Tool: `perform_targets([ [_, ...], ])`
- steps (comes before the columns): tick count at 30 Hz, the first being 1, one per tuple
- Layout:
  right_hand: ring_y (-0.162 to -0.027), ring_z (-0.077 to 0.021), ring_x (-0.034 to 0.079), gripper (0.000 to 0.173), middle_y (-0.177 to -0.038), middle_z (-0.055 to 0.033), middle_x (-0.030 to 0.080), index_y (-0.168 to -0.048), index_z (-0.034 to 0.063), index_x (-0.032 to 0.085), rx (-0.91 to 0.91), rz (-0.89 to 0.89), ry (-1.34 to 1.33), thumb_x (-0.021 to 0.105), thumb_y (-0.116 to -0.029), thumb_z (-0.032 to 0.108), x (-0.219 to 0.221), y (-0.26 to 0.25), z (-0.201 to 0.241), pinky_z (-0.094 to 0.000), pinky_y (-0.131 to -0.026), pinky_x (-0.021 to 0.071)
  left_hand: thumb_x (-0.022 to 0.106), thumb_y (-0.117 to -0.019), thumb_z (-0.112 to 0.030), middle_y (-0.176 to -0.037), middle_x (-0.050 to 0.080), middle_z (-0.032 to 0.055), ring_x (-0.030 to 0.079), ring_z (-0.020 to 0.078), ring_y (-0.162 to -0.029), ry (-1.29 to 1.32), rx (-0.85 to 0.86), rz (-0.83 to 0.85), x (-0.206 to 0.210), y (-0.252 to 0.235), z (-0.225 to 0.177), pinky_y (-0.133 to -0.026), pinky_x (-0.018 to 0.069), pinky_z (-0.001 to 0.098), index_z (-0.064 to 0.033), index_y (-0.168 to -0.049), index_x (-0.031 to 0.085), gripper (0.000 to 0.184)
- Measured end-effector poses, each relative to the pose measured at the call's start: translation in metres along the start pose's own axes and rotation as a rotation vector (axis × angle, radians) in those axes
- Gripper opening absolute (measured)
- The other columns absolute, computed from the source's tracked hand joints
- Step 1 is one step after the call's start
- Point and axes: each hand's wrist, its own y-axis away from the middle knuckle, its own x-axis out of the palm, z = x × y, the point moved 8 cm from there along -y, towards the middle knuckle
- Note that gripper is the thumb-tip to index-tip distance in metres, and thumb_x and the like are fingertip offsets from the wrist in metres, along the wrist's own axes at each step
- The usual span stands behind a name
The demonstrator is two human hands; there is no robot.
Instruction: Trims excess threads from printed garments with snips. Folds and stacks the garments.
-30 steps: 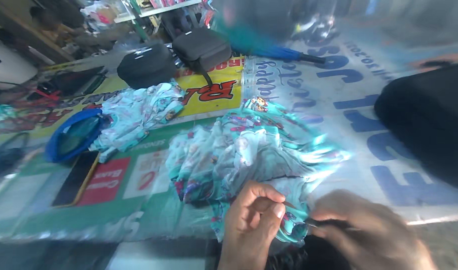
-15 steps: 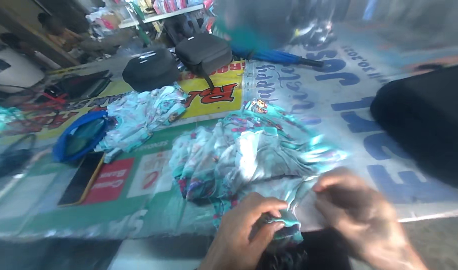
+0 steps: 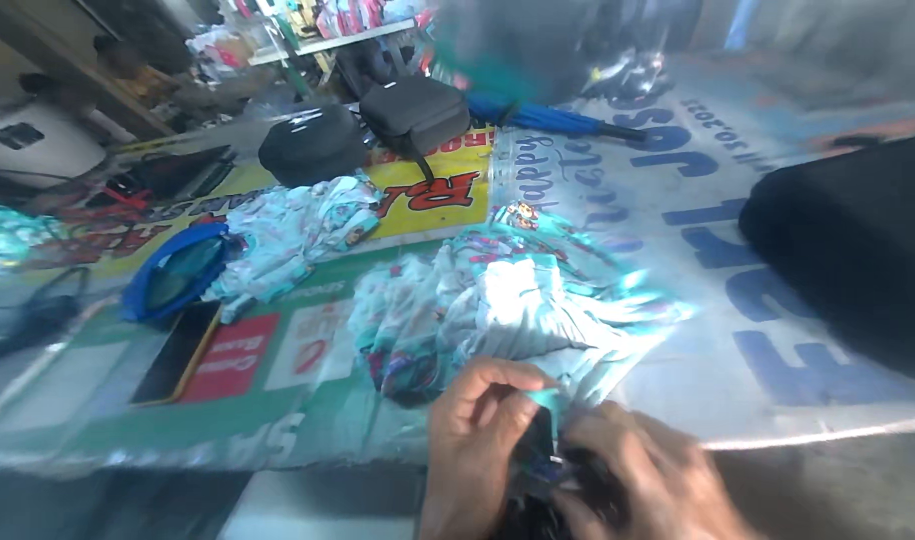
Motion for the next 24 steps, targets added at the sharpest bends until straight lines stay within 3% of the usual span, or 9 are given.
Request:
perform_targets([
  [5,-0.093,-0.0055,0.064,0.028,-0.104,-0.0089,0.068,-0.116,0.0057,0.058,0.125,-0.077,-0.208,0.066,-0.098,0.025,-0.009,0.001,-0.017,-0.0155,-0.076,0.0528,0.071,-0.0945,-0.015,-0.098,0.074,0.0052,0.071,0.0088,-0.093,0.246,-0.096,-0.083,0.003,0.006,0.015,-0.085,0.0578,0.0231,-0.0076,-0.103,0.074,0.012],
  [12,-0.089,-0.0004,0.063,0.023,-0.102,-0.007,0.068,-0.11,0.0041,0.063,0.08,-0.16,-0.247,0.066,-0.1007,0.025,-0.008,-0.006,-0.021,-0.0102,-0.075,0.0502,0.074,-0.0914,-0.013,-0.095,0.075,0.0056,0.072,0.0086,-0.09,0.295,-0.121,-0.178,0.001,0.011,0.018,-0.084,0.0587,0.0234,-0.0066,-0.101,0.075,0.012],
  [24,-0.089,0.0006,0.064,0.018,-0.098,-0.0038,0.07,-0.107,0.0066,0.065,0.054,-0.217,-0.22,0.066,-0.1006,0.023,-0.008,-0.009,-0.025,-0.0107,-0.075,0.0512,0.073,-0.0909,-0.008,-0.095,0.075,0.0067,0.072,0.0092,-0.089,0.25,-0.119,-0.184,0.005,0.013,0.019,-0.083,0.0594,0.0241,-0.0051,-0.101,0.075,0.011],
])
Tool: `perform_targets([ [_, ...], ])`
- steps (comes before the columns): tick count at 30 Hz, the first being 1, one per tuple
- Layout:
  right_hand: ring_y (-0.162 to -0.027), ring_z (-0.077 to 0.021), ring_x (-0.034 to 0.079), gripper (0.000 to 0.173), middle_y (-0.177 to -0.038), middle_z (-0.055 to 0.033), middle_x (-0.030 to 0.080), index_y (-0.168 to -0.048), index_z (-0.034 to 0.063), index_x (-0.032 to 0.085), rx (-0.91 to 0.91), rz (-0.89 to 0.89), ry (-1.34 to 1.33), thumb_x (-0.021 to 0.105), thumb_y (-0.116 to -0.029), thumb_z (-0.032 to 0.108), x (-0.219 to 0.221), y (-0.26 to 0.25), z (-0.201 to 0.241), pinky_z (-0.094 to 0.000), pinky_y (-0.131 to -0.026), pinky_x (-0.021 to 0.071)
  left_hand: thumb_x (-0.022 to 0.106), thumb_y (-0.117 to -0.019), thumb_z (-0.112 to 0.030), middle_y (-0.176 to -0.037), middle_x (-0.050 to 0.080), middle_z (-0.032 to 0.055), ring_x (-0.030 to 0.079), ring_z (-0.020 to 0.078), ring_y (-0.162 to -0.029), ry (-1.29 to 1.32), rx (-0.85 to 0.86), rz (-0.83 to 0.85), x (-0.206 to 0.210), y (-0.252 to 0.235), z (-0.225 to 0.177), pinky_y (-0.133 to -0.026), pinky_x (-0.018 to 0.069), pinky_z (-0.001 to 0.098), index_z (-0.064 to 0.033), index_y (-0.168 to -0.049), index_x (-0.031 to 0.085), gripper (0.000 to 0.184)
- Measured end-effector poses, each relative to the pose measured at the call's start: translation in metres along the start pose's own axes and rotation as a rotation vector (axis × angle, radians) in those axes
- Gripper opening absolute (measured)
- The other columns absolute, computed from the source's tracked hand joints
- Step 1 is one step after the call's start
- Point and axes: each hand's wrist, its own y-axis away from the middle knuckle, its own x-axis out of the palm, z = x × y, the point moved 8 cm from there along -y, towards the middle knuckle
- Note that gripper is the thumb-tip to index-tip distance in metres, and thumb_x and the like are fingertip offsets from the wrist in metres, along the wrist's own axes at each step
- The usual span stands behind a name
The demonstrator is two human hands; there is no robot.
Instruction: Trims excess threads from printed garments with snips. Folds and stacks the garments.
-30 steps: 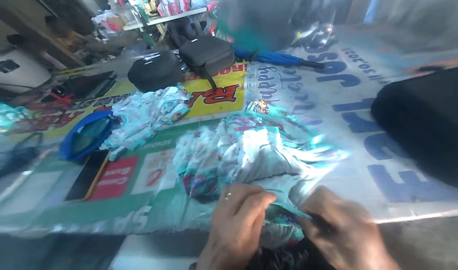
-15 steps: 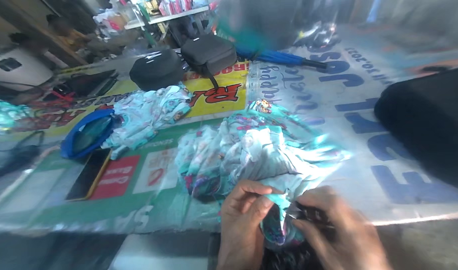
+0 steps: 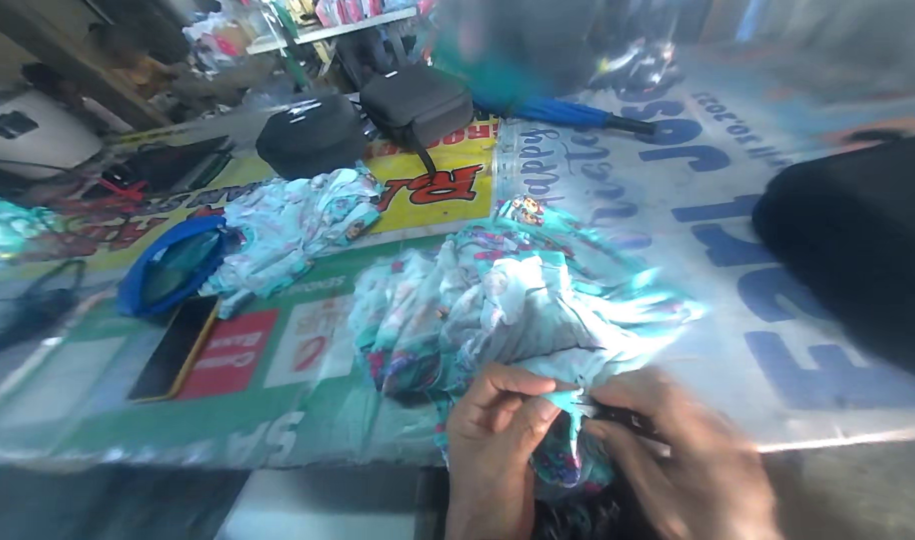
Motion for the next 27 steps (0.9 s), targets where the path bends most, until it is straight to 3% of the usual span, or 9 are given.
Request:
perform_targets([
  [7,-0.088,0.0011,0.065,0.014,-0.097,-0.0026,0.071,-0.103,0.0065,0.067,-0.004,-0.025,-0.052,0.065,-0.1005,0.02,-0.001,0.001,-0.003,-0.0106,-0.075,0.052,0.072,-0.0911,-0.006,-0.096,0.075,0.0076,0.073,0.011,-0.09,0.005,0.006,0.007,0.001,0.001,0.003,-0.084,0.0598,0.0256,-0.0045,-0.102,0.075,0.011],
  [12,-0.087,0.0024,0.066,0.024,-0.103,-0.0013,0.067,-0.113,0.0042,0.062,0.136,-0.005,-0.315,0.068,-0.099,0.023,0.005,0.005,-0.02,-0.0129,-0.077,0.0581,0.072,-0.0916,-0.01,-0.094,0.074,0.0053,0.071,0.0091,-0.089,0.016,-0.043,-0.068,-0.006,0.001,0.008,-0.082,0.0595,0.0248,-0.0072,-0.1,0.075,0.009],
  [23,-0.09,0.001,0.066,0.017,-0.1,-0.0019,0.07,-0.106,0.0034,0.067,0.087,-0.009,-0.289,0.067,-0.1001,0.019,0.007,0.004,-0.019,-0.0124,-0.079,0.057,0.073,-0.0914,-0.011,-0.095,0.074,0.0075,0.072,0.011,-0.09,0.074,-0.061,-0.063,-0.005,0.002,0.012,-0.083,0.0601,0.0266,-0.0059,-0.101,0.075,0.011],
  [27,-0.088,0.0024,0.064,0.02,-0.101,-0.0028,0.069,-0.108,0.0058,0.066,0.023,-0.004,-0.11,0.067,-0.0997,0.023,0.004,0.003,-0.014,-0.0097,-0.075,0.0528,0.072,-0.0918,-0.01,-0.095,0.074,0.0062,0.072,0.0096,-0.09,0.004,-0.026,-0.048,-0.005,0.001,0.009,-0.083,0.0593,0.0252,-0.0067,-0.101,0.075,0.01],
])
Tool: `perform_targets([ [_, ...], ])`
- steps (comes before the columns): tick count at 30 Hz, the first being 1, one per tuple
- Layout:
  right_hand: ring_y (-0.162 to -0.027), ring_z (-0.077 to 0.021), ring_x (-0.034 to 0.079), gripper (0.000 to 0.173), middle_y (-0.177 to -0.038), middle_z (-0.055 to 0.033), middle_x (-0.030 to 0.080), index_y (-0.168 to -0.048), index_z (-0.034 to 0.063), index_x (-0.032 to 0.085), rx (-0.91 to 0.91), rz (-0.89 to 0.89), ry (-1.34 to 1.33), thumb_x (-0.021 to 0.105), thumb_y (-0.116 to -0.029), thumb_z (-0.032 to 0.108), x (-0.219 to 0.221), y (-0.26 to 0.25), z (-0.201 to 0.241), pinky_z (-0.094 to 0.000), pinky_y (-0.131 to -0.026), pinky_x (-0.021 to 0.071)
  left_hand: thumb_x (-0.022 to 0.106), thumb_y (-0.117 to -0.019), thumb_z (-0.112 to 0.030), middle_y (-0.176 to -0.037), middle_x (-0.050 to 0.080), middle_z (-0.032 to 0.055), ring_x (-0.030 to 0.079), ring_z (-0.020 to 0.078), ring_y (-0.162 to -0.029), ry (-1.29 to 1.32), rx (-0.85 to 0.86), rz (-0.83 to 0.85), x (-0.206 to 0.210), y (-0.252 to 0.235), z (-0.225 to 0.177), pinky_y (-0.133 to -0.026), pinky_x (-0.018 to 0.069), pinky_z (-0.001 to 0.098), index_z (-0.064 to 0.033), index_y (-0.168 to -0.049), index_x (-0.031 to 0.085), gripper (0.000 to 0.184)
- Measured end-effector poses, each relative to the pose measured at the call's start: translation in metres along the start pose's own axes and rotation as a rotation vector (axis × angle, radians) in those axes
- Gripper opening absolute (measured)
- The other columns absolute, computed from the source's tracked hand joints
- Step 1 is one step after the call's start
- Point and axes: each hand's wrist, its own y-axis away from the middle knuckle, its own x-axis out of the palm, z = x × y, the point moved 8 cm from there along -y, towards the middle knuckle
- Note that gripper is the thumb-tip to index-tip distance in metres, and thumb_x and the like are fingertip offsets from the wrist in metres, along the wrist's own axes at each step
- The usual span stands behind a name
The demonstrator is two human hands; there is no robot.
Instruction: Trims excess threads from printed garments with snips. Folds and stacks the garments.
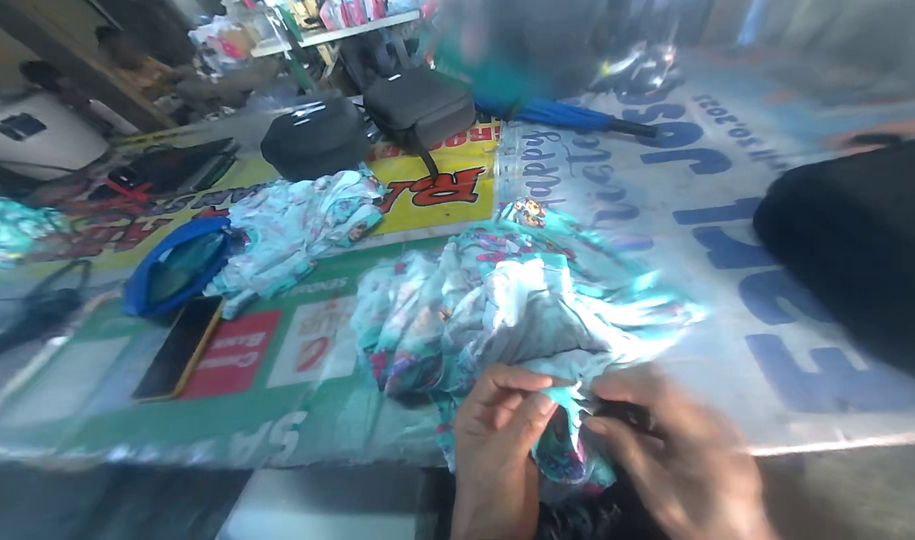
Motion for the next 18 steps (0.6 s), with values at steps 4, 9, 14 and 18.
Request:
perform_targets([
  [4,-0.087,0.0007,0.064,0.019,-0.099,-0.0033,0.07,-0.108,0.0072,0.066,-0.064,-0.017,0.11,0.067,-0.0999,0.025,-0.002,-0.001,0.004,-0.0108,-0.073,0.0516,0.071,-0.0913,-0.007,-0.095,0.074,0.0062,0.072,0.0097,-0.09,-0.045,0.043,0.007,0.002,0.0,-0.004,-0.083,0.0592,0.0248,-0.0063,-0.101,0.074,0.01],
  [9,-0.088,0.0008,0.065,0.017,-0.098,-0.0029,0.071,-0.105,0.0069,0.067,-0.076,-0.035,0.105,0.067,-0.1,0.023,-0.002,-0.002,0.006,-0.0104,-0.074,0.0517,0.072,-0.0905,-0.007,-0.095,0.074,0.0062,0.072,0.0096,-0.089,-0.05,0.043,0.008,0.003,0.0,-0.002,-0.083,0.0594,0.0246,-0.0057,-0.101,0.075,0.01],
  [14,-0.088,0.001,0.065,0.016,-0.096,-0.0032,0.071,-0.102,0.0059,0.068,-0.078,-0.048,0.089,0.064,-0.1011,0.021,-0.002,-0.001,0.002,-0.01,-0.075,0.0521,0.072,-0.0908,-0.006,-0.095,0.074,0.0071,0.072,0.0105,-0.09,-0.033,0.024,0.004,0.003,0.001,0.001,-0.083,0.0595,0.0253,-0.0051,-0.1,0.075,0.01],
  [18,-0.09,0.0025,0.066,0.018,-0.101,-0.0009,0.07,-0.108,0.004,0.066,0.065,-0.017,-0.116,0.066,-0.1002,0.02,-0.004,0.001,-0.012,-0.0115,-0.079,0.0564,0.07,-0.0926,-0.008,-0.095,0.074,0.0045,0.071,0.0086,-0.088,-0.147,0.045,0.059,0.002,-0.004,0.0,-0.081,0.059,0.0242,-0.0062,-0.101,0.074,0.009],
])
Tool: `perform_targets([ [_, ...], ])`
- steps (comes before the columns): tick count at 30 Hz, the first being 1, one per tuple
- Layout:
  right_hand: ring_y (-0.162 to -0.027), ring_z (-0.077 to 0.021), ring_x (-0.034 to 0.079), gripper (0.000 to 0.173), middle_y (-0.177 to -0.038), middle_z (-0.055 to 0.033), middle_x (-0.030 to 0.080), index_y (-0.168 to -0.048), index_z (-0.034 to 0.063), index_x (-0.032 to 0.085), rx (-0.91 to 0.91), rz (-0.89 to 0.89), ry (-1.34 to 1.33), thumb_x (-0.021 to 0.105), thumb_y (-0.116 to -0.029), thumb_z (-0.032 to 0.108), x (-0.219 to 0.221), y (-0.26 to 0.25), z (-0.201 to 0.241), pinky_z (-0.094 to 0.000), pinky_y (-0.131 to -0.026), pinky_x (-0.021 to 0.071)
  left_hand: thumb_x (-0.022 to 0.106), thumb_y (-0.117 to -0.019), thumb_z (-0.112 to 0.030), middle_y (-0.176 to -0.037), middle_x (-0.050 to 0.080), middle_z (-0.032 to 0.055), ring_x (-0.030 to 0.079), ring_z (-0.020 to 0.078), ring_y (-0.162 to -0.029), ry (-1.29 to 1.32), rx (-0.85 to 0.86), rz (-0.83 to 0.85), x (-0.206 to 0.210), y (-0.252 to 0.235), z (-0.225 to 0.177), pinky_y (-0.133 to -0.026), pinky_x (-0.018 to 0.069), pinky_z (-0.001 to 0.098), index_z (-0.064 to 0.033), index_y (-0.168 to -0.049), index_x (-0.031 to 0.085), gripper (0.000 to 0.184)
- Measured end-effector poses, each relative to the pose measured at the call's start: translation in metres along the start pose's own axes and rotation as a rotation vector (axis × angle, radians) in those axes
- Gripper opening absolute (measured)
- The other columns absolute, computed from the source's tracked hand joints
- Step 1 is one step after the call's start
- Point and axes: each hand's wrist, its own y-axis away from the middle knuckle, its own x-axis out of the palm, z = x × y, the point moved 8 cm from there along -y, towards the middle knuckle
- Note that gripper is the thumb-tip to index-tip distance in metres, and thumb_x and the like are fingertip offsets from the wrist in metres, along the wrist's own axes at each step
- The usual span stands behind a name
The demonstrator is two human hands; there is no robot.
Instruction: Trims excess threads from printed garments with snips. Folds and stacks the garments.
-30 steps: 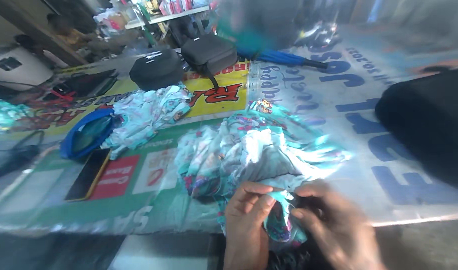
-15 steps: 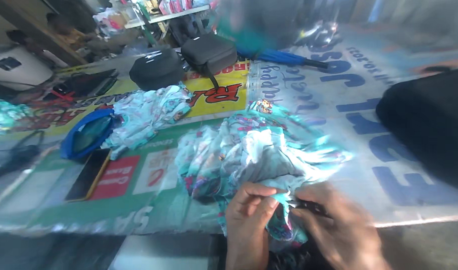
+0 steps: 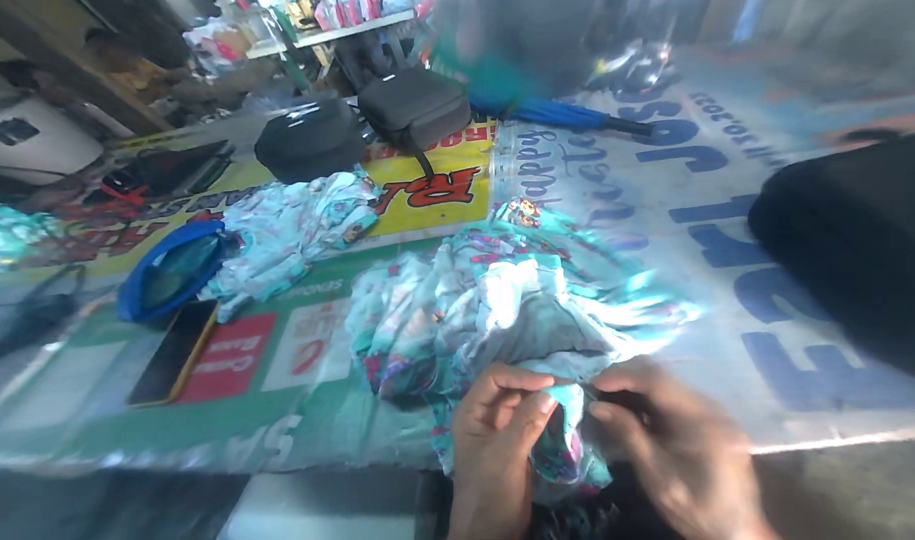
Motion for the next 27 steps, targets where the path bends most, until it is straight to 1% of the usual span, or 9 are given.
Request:
perform_targets([
  [4,-0.083,0.001,0.066,0.026,-0.103,0.0008,0.07,-0.116,0.0028,0.063,0.135,-0.02,-0.092,0.069,-0.097,0.02,-0.02,-0.003,-0.015,-0.0145,-0.07,0.058,0.059,-0.0986,-0.006,-0.091,0.07,-0.0045,0.066,0.0026,-0.077,-0.495,0.245,0.082,-0.002,-0.045,-0.044,-0.068,0.058,0.0197,-0.0084,-0.103,0.069,0.011],
  [7,-0.082,0.0012,0.066,0.028,-0.101,0.0012,0.07,-0.116,0.0033,0.064,0.184,-0.003,-0.028,0.069,-0.0949,0.021,-0.03,-0.006,-0.022,-0.014,-0.07,0.0575,0.057,-0.1019,-0.008,-0.093,0.066,-0.0065,0.064,0.0019,-0.077,-0.535,0.343,0.03,0.0,-0.094,-0.068,-0.068,0.0562,0.0195,-0.0117,-0.109,0.065,0.011],
  [11,-0.067,0.0058,0.059,0.029,-0.082,0.0081,0.067,-0.102,0.0118,0.068,0.226,0.142,0.255,0.072,-0.0896,0.037,-0.026,0.001,-0.028,-0.0128,-0.059,0.0517,0.053,-0.1031,-0.004,-0.1,0.069,0.0094,0.068,0.0135,-0.085,-0.859,0.436,0.186,0.031,-0.139,-0.018,-0.076,0.0584,0.0311,0.0003,-0.112,0.061,0.012],
  [14,-0.054,-0.0118,0.063,0.035,-0.068,0.003,0.065,-0.088,0.0168,0.069,0.061,0.34,0.686,0.064,-0.0893,0.052,-0.005,0.01,-0.02,-0.0339,-0.043,0.0495,0.053,-0.1024,-0.007,-0.098,0.069,0.0103,0.07,0.0229,-0.084,-1.279,0.535,0.336,0.057,-0.149,0.019,-0.071,0.0585,0.0405,-0.0047,-0.108,0.067,0.015],
  [18,-0.051,-0.0169,0.063,0.028,-0.068,0.0015,0.063,-0.087,0.0172,0.068,-0.05,0.352,0.858,0.063,-0.0857,0.045,0.004,0.011,-0.013,-0.0367,-0.038,0.0465,0.057,-0.0966,0.0,-0.121,0.069,0.0128,0.068,0.0287,-0.11,-1.371,0.488,0.54,0.065,-0.154,0.017,-0.093,0.0546,0.0488,-0.0067,-0.124,0.068,0.03],
  [21,-0.061,-0.0116,0.066,0.031,-0.077,0.0028,0.069,-0.095,0.0168,0.07,0.056,0.332,0.657,0.061,-0.0942,0.046,-0.021,0.012,-0.022,-0.0332,-0.048,0.0524,0.057,-0.0994,-0.013,-0.164,0.035,0.0125,0.035,0.0274,-0.151,-1.399,0.56,0.503,0.066,-0.116,-0.03,-0.12,0.0317,0.0559,-0.0128,-0.146,0.055,0.047],
  [22,-0.066,-0.0083,0.067,0.031,-0.08,0.0036,0.07,-0.098,0.0168,0.071,0.102,0.323,0.571,0.061,-0.096,0.046,-0.031,0.014,-0.027,-0.0301,-0.053,0.0546,0.06,-0.0987,-0.018,-0.159,0.042,0.0136,0.04,0.0276,-0.147,-1.362,0.654,0.435,0.063,-0.093,-0.047,-0.117,0.0358,0.054,-0.0124,-0.14,0.06,0.042],
  [24,-0.068,-0.0024,0.065,0.03,-0.081,0.0049,0.07,-0.099,0.0159,0.071,0.153,0.304,0.43,0.063,-0.0977,0.045,-0.044,0.016,-0.034,-0.023,-0.059,0.0549,0.063,-0.098,-0.028,-0.112,0.068,0.01,0.064,0.022,-0.105,-1.276,0.793,0.364,0.052,-0.042,-0.06,-0.089,0.0523,0.0396,-0.0115,-0.106,0.07,0.019],
  [27,-0.066,0.0011,0.061,0.028,-0.079,0.0064,0.068,-0.098,0.0159,0.071,0.165,0.305,0.39,0.063,-0.0979,0.043,-0.046,0.014,-0.035,-0.0181,-0.058,0.0512,0.058,-0.097,-0.05,-0.081,0.066,0.0029,0.065,0.0204,-0.074,-1.439,0.61,0.623,0.042,-0.001,-0.021,-0.064,0.0504,0.0366,-0.0155,-0.092,0.069,0.036],
])
